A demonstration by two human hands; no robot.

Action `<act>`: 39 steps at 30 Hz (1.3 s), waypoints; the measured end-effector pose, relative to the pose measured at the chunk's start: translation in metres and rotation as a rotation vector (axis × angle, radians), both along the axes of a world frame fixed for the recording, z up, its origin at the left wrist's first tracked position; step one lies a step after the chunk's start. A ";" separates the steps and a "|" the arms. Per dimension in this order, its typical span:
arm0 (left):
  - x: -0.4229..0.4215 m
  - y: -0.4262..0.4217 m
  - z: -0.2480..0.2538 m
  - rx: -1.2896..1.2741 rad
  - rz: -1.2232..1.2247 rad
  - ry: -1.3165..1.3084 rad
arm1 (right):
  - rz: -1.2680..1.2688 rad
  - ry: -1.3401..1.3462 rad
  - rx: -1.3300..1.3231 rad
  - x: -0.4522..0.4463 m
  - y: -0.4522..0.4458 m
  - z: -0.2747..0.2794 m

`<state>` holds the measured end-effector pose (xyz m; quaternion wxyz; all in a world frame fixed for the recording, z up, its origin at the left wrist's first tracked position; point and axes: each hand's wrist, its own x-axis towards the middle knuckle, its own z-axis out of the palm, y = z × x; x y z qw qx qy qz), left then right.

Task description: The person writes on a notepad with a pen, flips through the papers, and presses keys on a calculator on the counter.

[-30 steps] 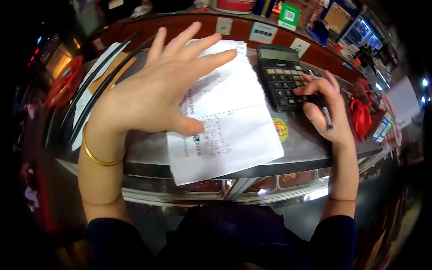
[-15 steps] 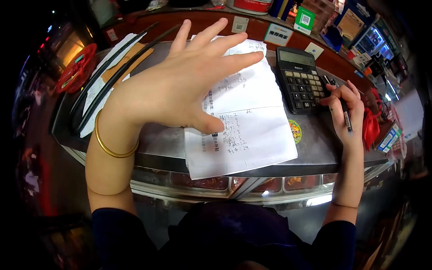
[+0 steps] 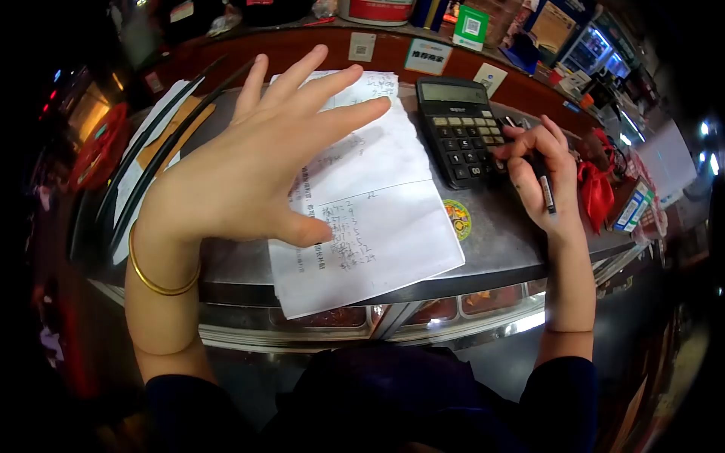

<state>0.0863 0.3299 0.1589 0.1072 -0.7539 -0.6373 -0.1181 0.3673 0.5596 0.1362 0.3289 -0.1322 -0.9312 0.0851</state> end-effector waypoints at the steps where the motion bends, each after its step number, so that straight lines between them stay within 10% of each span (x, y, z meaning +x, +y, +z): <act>1: 0.000 0.000 0.000 0.002 -0.005 0.001 | 0.059 0.044 -0.039 -0.003 -0.001 -0.001; 33: 0.003 0.001 -0.002 -0.011 -0.041 -0.037 | -0.176 -0.131 0.013 0.002 0.001 0.000; 39: 0.003 0.001 -0.001 -0.020 -0.045 -0.039 | 0.159 -0.073 -0.066 -0.009 -0.008 -0.002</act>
